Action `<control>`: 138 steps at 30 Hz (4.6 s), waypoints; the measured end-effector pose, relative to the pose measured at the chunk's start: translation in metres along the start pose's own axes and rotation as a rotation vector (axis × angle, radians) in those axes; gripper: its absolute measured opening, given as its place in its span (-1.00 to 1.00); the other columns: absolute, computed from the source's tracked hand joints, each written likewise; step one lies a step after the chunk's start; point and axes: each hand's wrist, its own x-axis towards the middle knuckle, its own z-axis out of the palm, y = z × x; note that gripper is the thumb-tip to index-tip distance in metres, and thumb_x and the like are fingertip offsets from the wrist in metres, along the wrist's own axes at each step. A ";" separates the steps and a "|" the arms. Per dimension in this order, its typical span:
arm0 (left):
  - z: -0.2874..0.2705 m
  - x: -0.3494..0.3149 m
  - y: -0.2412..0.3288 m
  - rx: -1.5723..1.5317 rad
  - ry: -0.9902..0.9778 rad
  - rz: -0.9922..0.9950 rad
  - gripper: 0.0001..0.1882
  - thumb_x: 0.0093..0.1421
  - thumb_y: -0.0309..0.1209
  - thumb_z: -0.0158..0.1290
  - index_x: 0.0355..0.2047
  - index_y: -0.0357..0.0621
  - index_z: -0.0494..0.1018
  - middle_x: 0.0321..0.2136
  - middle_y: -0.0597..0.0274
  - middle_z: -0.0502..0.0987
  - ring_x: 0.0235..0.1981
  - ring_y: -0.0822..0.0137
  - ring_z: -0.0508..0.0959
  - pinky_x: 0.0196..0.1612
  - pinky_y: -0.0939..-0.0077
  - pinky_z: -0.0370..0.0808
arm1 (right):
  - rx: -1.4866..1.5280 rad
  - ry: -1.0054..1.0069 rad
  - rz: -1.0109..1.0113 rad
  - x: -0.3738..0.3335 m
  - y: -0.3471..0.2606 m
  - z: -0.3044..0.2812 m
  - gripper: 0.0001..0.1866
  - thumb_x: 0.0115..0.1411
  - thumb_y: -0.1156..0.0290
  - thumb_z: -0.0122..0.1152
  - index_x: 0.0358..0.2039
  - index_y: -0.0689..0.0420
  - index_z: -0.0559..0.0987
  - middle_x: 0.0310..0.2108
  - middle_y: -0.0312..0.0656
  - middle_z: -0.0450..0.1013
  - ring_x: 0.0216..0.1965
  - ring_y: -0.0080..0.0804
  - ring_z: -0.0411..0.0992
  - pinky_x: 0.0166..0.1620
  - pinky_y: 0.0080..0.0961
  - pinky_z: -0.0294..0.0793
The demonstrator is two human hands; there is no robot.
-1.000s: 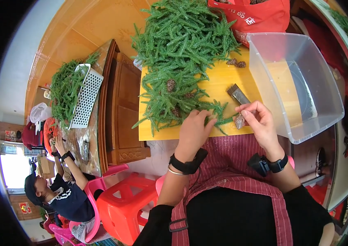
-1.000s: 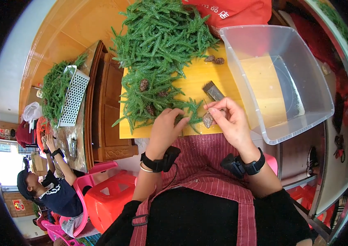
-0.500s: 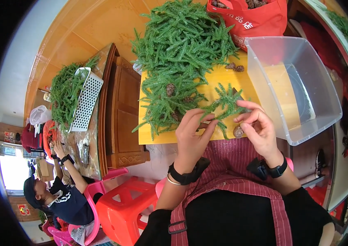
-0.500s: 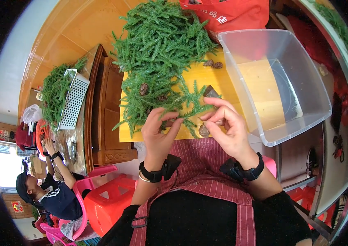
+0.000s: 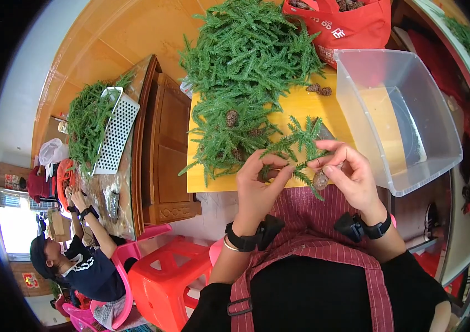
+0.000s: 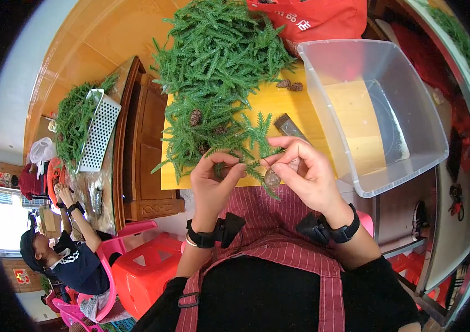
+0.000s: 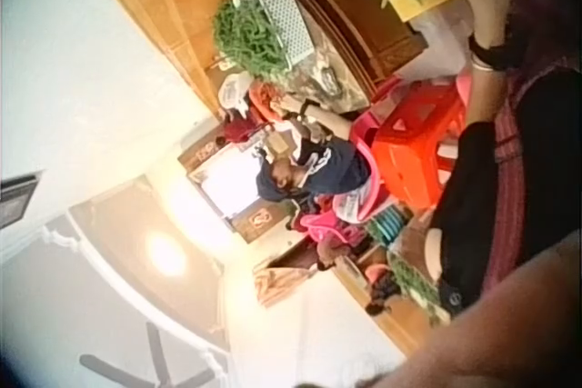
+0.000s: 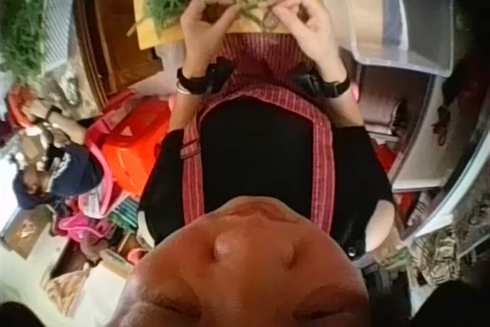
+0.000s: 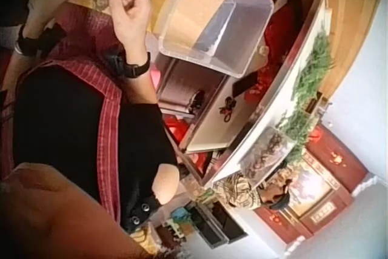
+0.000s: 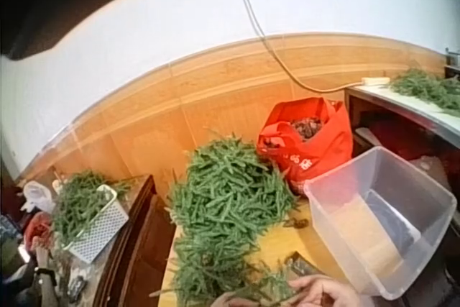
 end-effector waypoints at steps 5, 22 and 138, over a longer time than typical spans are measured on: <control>0.001 0.002 0.003 -0.038 -0.005 -0.118 -0.85 0.01 -0.67 0.09 -0.43 -0.32 0.34 -0.25 0.16 0.41 -0.37 0.47 0.50 -0.34 0.66 0.47 | 0.018 -0.023 -0.008 -0.001 -0.001 -0.001 -0.94 0.14 0.59 0.00 -0.44 0.19 0.33 -0.03 -0.05 0.23 -0.09 -0.29 0.41 -0.07 -0.41 0.44; 0.003 0.010 0.005 0.209 0.046 0.197 -0.45 -0.06 -0.34 0.23 -0.07 -0.26 0.32 -0.06 0.15 0.25 -0.07 0.32 0.31 -0.01 0.46 0.28 | -0.387 -0.026 -0.234 0.001 0.004 0.006 -0.91 0.00 0.66 0.11 -0.51 0.23 0.38 -0.05 0.01 0.22 -0.02 -0.28 0.34 0.03 -0.38 0.37; 0.011 0.045 0.044 -0.214 -0.129 0.015 -0.68 -0.03 -0.55 0.18 -0.30 -0.19 0.28 -0.42 0.39 0.38 -0.45 0.62 0.43 -0.39 0.78 0.37 | -0.831 0.183 -0.578 0.043 -0.033 0.030 -0.86 -0.07 0.70 0.08 -0.49 0.22 0.55 -0.32 -0.10 0.44 -0.27 -0.31 0.44 -0.25 -0.51 0.42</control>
